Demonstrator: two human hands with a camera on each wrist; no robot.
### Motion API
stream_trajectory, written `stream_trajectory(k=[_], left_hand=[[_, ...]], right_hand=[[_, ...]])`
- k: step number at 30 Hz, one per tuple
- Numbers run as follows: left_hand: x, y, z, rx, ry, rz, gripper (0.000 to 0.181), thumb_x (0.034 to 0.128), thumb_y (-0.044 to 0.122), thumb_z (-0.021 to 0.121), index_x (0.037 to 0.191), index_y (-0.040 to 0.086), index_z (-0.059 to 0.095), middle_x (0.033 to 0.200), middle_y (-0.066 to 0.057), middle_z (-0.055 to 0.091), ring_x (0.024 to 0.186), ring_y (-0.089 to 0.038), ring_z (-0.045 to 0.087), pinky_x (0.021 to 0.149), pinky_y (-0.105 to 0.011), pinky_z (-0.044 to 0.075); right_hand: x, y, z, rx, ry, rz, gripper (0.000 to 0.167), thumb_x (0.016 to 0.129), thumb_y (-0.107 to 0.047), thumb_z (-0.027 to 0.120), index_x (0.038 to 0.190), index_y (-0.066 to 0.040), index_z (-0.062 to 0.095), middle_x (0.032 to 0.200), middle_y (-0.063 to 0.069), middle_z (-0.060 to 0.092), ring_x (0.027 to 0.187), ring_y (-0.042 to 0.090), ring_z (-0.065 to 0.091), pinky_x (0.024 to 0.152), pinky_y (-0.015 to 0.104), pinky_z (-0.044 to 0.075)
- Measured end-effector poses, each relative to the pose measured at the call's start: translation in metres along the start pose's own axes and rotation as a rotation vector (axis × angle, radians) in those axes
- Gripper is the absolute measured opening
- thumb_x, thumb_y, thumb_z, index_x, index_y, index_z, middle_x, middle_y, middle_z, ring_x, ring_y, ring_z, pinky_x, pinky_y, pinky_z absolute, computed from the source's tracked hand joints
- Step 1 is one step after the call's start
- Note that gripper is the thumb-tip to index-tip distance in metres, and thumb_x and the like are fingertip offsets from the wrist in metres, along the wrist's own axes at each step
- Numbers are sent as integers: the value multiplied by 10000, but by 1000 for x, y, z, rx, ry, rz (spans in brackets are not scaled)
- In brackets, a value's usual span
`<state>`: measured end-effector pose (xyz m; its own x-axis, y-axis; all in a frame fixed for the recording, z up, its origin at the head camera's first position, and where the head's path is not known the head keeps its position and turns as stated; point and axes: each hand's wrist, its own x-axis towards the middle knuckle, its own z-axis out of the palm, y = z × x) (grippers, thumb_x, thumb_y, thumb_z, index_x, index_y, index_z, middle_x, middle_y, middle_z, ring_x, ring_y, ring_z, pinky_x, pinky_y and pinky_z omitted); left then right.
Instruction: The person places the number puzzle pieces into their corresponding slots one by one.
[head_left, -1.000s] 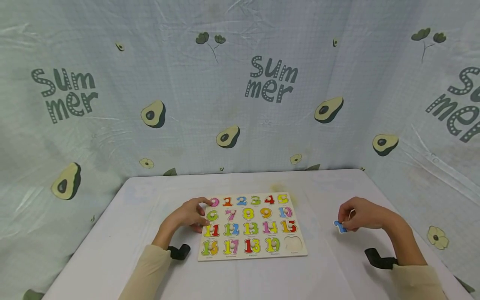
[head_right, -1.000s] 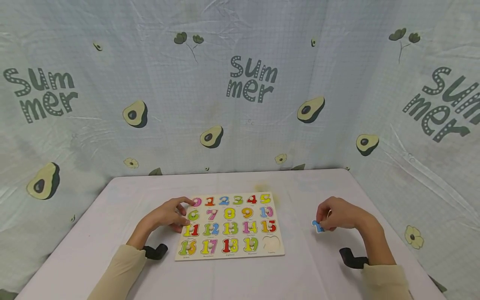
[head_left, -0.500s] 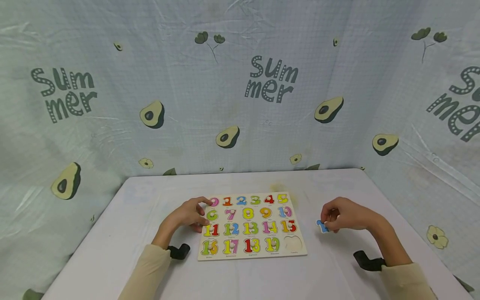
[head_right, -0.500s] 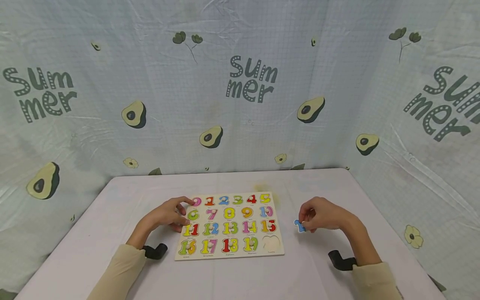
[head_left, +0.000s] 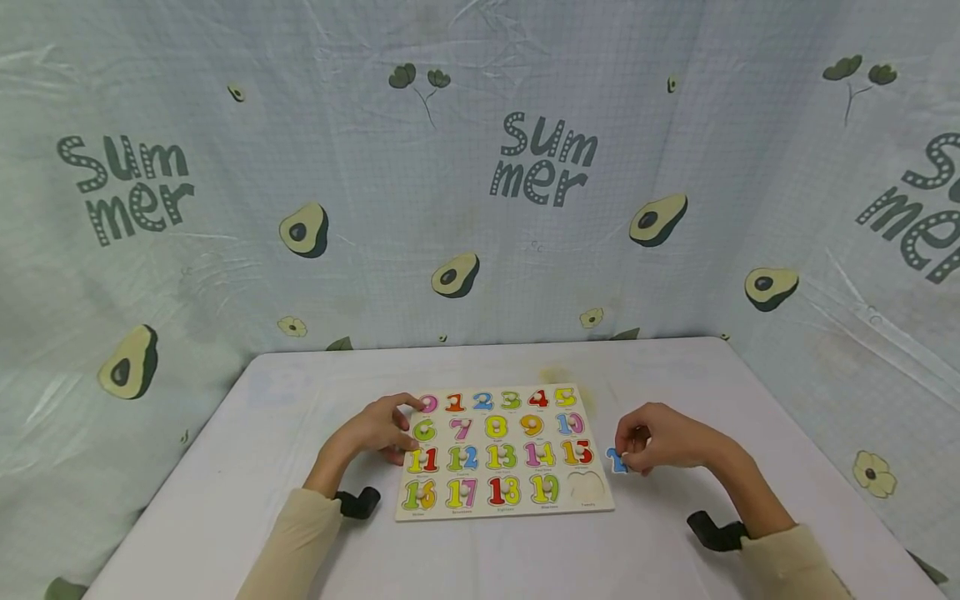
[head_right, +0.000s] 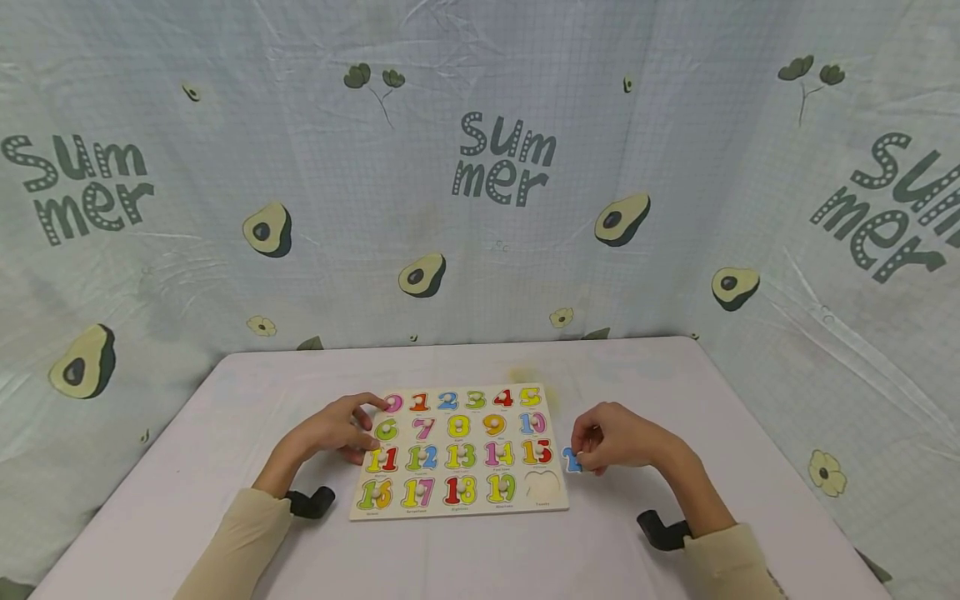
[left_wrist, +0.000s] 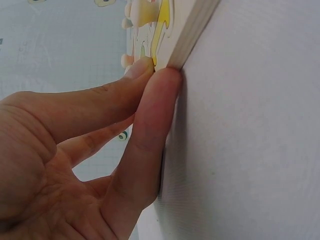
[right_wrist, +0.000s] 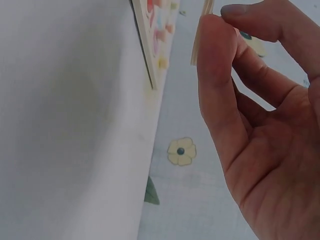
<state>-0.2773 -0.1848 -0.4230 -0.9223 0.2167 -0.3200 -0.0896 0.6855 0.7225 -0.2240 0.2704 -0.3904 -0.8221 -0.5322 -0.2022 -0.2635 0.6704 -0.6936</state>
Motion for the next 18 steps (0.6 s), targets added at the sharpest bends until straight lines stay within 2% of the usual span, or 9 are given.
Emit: stream_trajectory(k=[8, 18], left_hand=[[1, -1, 1, 3, 1, -1, 613, 845, 24, 817, 1398, 163, 591, 1046, -132, 563, 666, -199, 616, 581, -276, 584], [-2, 0, 0, -1, -13, 9, 621, 846, 12, 811, 1409, 139, 583, 1026, -128, 556, 646, -183, 610, 576, -281, 585]], right_hand=[[9, -8, 14, -8, -36, -35, 51, 826, -84, 707, 876, -73, 704, 708, -30, 625, 619, 96, 589, 592, 265, 566], [17, -16, 33, -13, -52, -96, 118, 842, -41, 706, 833, -157, 688, 746, -59, 618, 620, 50, 582, 579, 240, 558]])
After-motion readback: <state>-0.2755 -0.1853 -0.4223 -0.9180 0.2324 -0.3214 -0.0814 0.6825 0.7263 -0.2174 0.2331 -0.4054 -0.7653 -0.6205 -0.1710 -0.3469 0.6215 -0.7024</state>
